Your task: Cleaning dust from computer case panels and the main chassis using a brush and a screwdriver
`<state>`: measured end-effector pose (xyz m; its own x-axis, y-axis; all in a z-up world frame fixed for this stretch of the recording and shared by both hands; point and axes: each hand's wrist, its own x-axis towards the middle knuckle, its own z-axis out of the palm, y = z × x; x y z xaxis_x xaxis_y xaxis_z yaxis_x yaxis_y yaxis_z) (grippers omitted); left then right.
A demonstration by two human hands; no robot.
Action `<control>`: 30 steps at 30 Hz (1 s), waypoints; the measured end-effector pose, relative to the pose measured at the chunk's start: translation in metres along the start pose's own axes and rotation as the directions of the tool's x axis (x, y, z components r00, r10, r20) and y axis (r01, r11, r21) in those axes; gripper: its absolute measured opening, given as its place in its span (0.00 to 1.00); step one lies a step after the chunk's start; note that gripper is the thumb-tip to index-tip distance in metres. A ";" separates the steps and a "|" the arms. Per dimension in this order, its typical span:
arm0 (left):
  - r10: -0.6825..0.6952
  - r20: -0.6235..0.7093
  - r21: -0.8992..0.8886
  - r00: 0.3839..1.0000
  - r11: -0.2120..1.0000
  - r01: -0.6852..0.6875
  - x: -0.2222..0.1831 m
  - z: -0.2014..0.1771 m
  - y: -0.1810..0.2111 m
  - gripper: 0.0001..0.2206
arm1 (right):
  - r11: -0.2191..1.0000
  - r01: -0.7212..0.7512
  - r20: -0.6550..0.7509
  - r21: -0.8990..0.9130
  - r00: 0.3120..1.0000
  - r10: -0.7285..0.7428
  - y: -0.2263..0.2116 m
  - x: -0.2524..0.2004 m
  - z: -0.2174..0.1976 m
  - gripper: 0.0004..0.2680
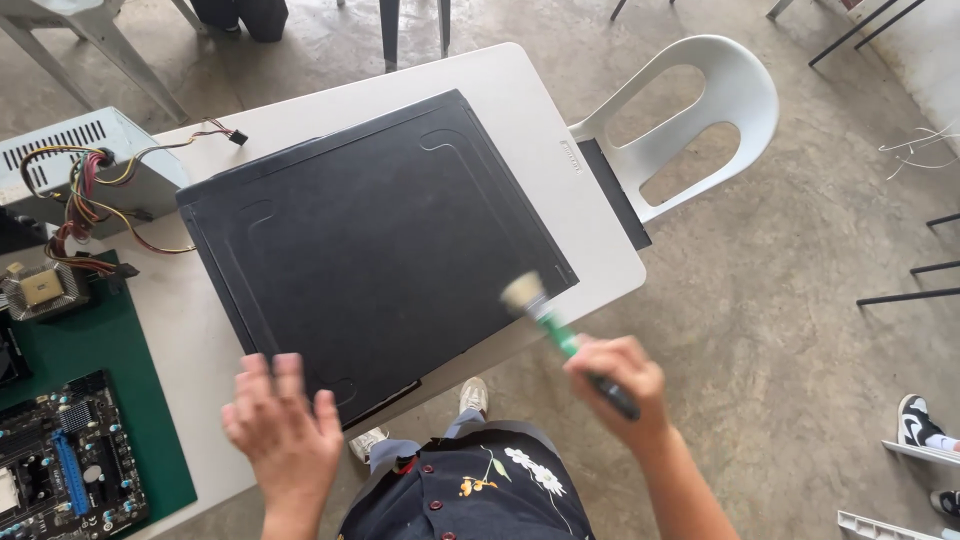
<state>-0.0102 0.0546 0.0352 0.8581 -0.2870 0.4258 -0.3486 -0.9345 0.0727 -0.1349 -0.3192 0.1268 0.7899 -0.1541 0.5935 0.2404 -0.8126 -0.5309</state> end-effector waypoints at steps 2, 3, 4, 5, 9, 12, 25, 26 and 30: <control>0.096 0.082 -0.007 0.992 0.995 -0.096 0.001 -0.001 0.022 0.36 | 0.996 -0.054 0.027 0.077 0.998 0.052 0.014 0.008 -0.014 0.06; 0.188 0.168 -0.023 0.968 0.982 -0.187 -0.003 -0.005 0.032 0.35 | 0.982 -0.112 0.064 0.153 0.993 0.103 0.019 0.009 -0.021 0.05; 0.182 0.176 -0.017 0.967 0.983 -0.182 -0.003 -0.002 0.036 0.35 | 0.980 -0.115 0.070 0.161 0.992 0.105 0.052 -0.001 -0.036 0.05; 0.226 0.202 0.015 0.953 0.972 -0.234 -0.001 0.003 0.040 0.39 | 0.952 -0.190 0.026 -0.241 0.979 0.202 0.085 -0.011 -0.051 0.04; 0.267 0.286 0.141 0.920 0.938 -0.316 -0.002 0.026 0.042 0.51 | 0.843 -0.342 -0.305 -0.416 0.925 0.226 0.125 -0.019 -0.103 0.04; 0.292 0.265 0.174 0.919 0.923 -0.343 -0.004 0.037 0.036 0.42 | 0.883 -0.365 -0.298 -0.296 0.913 0.277 0.113 -0.018 -0.096 0.02; 0.382 0.022 0.237 0.924 0.896 -0.376 -0.013 0.043 0.038 0.30 | 0.952 -0.235 0.254 -0.197 0.925 0.281 0.107 -0.040 0.049 0.24; 0.384 -0.013 0.237 0.923 0.898 -0.370 -0.014 0.044 0.039 0.28 | 0.956 -0.155 0.263 -0.248 0.939 0.220 0.106 -0.038 0.057 0.21; 0.392 -0.039 0.202 0.919 0.904 -0.377 -0.017 0.045 0.036 0.26 | 0.909 0.192 0.418 -0.370 0.908 -0.022 0.104 -0.021 0.081 0.33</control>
<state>-0.0209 0.0163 -0.0102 0.6371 -0.6221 0.4551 -0.5624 -0.7790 -0.2774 -0.0804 -0.3550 0.0102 0.9480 0.1128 0.2974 0.1616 -0.9762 -0.1446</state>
